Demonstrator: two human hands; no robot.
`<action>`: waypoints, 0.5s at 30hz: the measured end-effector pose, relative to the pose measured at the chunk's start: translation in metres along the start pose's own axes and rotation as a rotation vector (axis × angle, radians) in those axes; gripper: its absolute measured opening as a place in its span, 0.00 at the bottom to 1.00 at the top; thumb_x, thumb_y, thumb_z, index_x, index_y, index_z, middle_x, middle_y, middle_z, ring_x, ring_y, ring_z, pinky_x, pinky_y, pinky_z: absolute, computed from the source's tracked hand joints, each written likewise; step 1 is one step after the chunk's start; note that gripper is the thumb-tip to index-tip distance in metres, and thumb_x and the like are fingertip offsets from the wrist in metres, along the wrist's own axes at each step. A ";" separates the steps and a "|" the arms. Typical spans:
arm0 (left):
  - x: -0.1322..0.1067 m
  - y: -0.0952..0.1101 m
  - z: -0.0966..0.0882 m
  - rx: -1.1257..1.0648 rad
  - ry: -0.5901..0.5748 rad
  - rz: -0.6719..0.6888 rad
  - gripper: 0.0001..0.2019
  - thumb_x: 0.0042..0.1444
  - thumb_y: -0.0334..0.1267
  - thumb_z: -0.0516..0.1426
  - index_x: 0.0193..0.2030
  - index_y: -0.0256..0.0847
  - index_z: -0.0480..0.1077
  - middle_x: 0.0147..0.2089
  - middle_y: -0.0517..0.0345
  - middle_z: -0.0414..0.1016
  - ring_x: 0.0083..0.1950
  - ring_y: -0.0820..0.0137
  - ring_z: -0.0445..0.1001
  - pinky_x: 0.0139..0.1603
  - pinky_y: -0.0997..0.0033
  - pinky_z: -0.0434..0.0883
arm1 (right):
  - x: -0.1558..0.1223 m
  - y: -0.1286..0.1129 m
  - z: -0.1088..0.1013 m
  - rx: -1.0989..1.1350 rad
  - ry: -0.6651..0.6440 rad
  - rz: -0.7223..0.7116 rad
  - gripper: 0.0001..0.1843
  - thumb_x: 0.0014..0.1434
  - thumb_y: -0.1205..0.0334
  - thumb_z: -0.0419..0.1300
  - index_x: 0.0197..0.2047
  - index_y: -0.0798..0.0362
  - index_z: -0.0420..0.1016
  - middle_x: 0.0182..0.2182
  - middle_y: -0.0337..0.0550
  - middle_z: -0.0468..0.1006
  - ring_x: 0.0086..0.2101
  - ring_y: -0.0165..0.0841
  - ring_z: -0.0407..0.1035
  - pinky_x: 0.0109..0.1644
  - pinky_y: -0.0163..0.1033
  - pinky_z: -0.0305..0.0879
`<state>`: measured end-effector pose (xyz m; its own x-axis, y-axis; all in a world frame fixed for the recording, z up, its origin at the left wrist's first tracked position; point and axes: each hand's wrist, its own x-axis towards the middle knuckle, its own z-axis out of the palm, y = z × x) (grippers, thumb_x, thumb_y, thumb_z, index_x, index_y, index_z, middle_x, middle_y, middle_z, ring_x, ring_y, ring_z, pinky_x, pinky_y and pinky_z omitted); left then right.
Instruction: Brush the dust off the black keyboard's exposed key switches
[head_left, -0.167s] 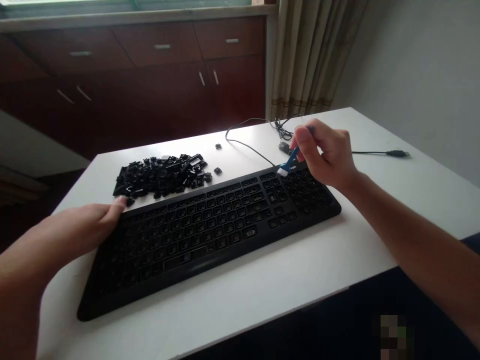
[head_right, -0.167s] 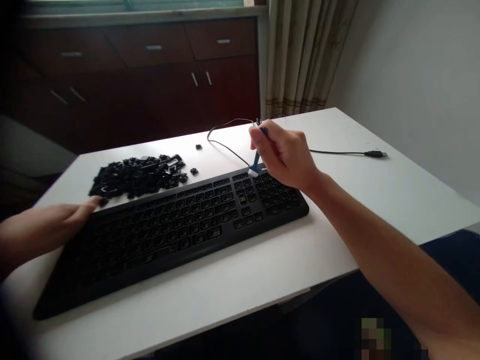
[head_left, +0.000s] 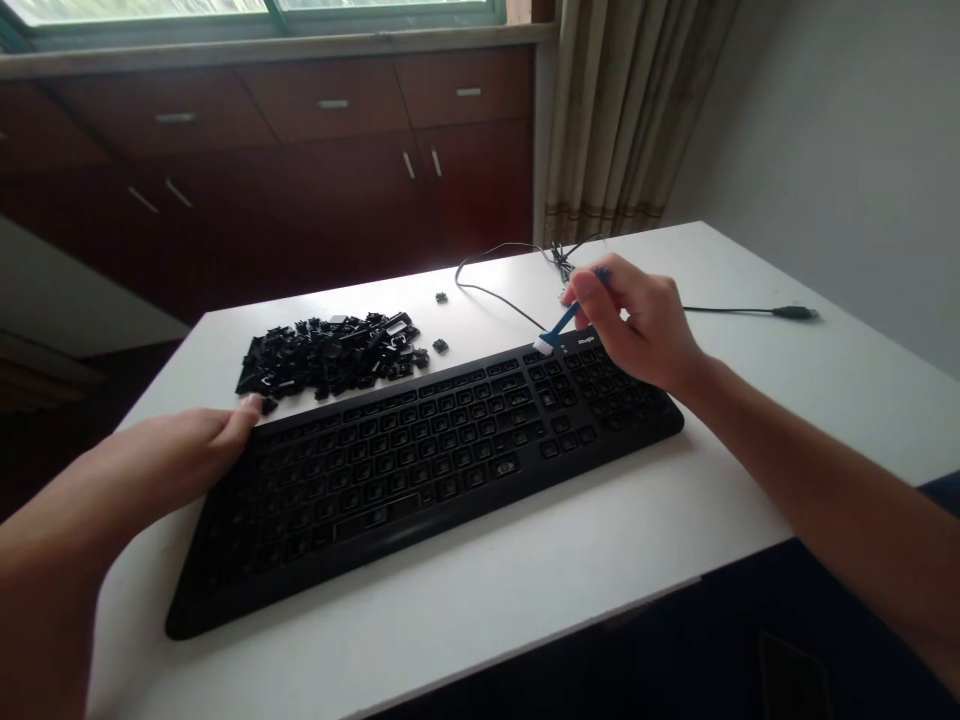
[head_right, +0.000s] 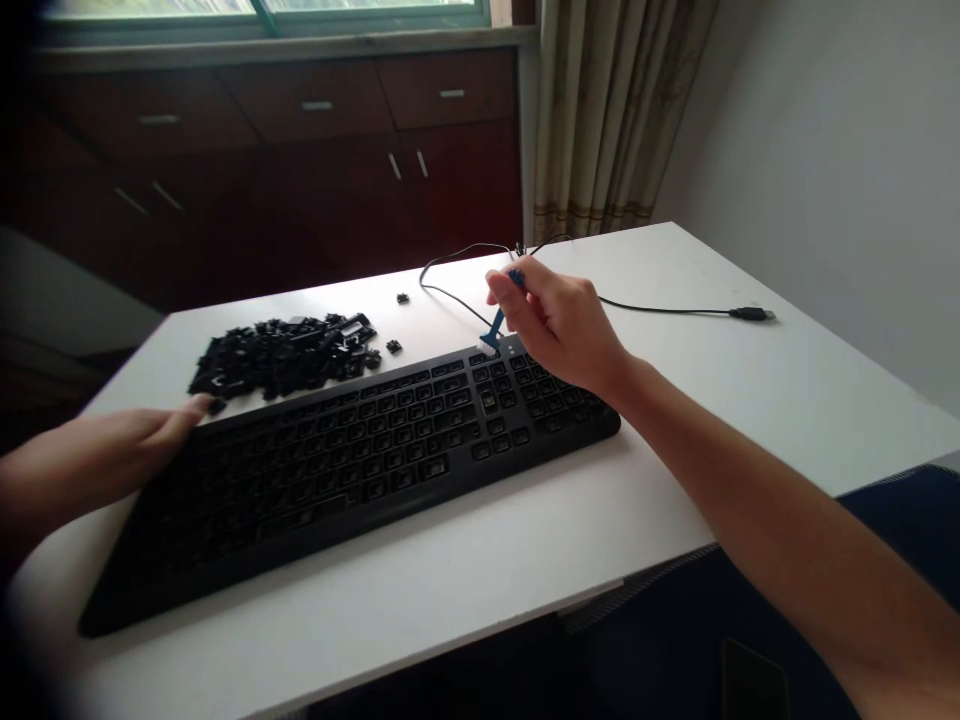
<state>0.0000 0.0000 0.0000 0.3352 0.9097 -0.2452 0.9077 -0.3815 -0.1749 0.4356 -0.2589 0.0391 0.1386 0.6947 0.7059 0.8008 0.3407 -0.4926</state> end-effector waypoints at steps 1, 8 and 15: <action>-0.001 0.003 -0.002 0.018 -0.059 -0.021 0.36 0.68 0.59 0.38 0.48 0.36 0.80 0.49 0.39 0.82 0.54 0.49 0.77 0.53 0.63 0.66 | -0.001 0.000 0.002 -0.004 -0.012 -0.003 0.16 0.75 0.52 0.52 0.40 0.52 0.74 0.25 0.37 0.77 0.25 0.27 0.72 0.32 0.35 0.66; -0.011 0.018 -0.012 0.038 -0.114 -0.051 0.38 0.68 0.59 0.34 0.54 0.34 0.77 0.56 0.36 0.78 0.61 0.46 0.73 0.58 0.60 0.65 | -0.003 0.000 0.007 0.000 -0.192 -0.074 0.16 0.75 0.55 0.52 0.38 0.53 0.73 0.29 0.39 0.77 0.28 0.28 0.70 0.36 0.36 0.64; -0.016 0.025 -0.015 -0.009 -0.117 -0.049 0.38 0.68 0.58 0.34 0.54 0.33 0.77 0.56 0.36 0.79 0.60 0.47 0.74 0.58 0.60 0.65 | 0.000 0.000 0.004 -0.030 -0.263 -0.087 0.15 0.75 0.56 0.51 0.40 0.53 0.75 0.33 0.42 0.78 0.32 0.31 0.72 0.38 0.37 0.65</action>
<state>0.0212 -0.0214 0.0143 0.2593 0.9016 -0.3463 0.9245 -0.3354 -0.1809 0.4332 -0.2570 0.0372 -0.0841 0.8058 0.5862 0.8208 0.3896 -0.4178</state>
